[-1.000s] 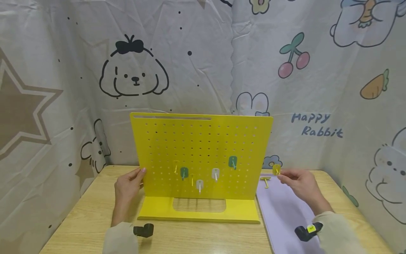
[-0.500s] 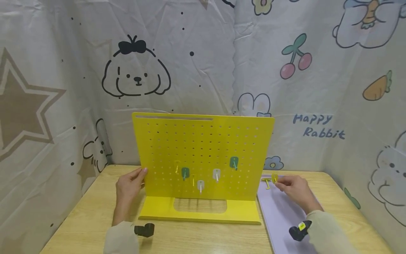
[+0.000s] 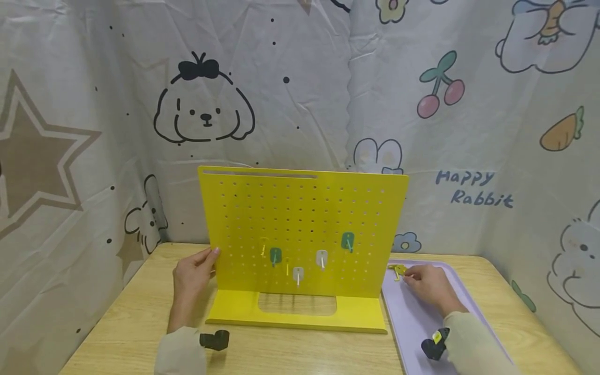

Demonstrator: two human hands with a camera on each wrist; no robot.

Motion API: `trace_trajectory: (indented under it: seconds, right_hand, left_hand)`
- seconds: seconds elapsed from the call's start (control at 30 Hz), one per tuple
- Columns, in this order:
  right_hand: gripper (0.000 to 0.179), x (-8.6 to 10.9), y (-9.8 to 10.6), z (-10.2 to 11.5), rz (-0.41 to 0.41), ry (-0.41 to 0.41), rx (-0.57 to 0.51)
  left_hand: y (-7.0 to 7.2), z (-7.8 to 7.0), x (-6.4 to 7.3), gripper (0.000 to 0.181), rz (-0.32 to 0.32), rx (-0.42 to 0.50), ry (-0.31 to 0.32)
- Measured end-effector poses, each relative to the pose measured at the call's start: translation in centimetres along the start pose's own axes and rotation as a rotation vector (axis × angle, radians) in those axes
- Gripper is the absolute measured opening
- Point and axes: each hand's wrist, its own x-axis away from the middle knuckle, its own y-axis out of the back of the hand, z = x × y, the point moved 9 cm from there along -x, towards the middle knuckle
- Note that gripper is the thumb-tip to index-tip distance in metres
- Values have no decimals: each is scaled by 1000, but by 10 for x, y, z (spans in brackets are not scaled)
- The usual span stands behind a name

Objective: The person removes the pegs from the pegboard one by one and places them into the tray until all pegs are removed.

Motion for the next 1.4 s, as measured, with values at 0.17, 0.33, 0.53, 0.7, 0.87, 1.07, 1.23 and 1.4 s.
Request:
trace_trajectory:
  seconds: [0.17,0.33,0.53,0.7,0.87,1.07,1.23,1.4]
  right_hand:
    - [19,5,13,5,-59,17,-29]
    - [30,14,30,10,-87,-34,-142]
    - [36,27,45,25,-129,-50,-217]
    - [34,35,58,47,-192,9,-260]
    - [32,42,70,73,-225,90,-301]
    - [24,47,77,99,-248,200,-406]
    - [23,44,74,112,-232,233,-486]
    - [20,44,71,126,-231,298,-551]
  left_hand:
    - [0,0,0,62,3,-9,2]
    - [0,1,0,62,2,-11,8]
    - [1,2,0,64,4,-13,18]
    - [1,1,0,64,11,-6,7]
    - [0,1,0,64,12,-6,11]
    - [0,1,0,62,9,-8,9]
    - [0,0,0,61,7,-5,-1]
    - [1,0,0,60,8,-3,-6]
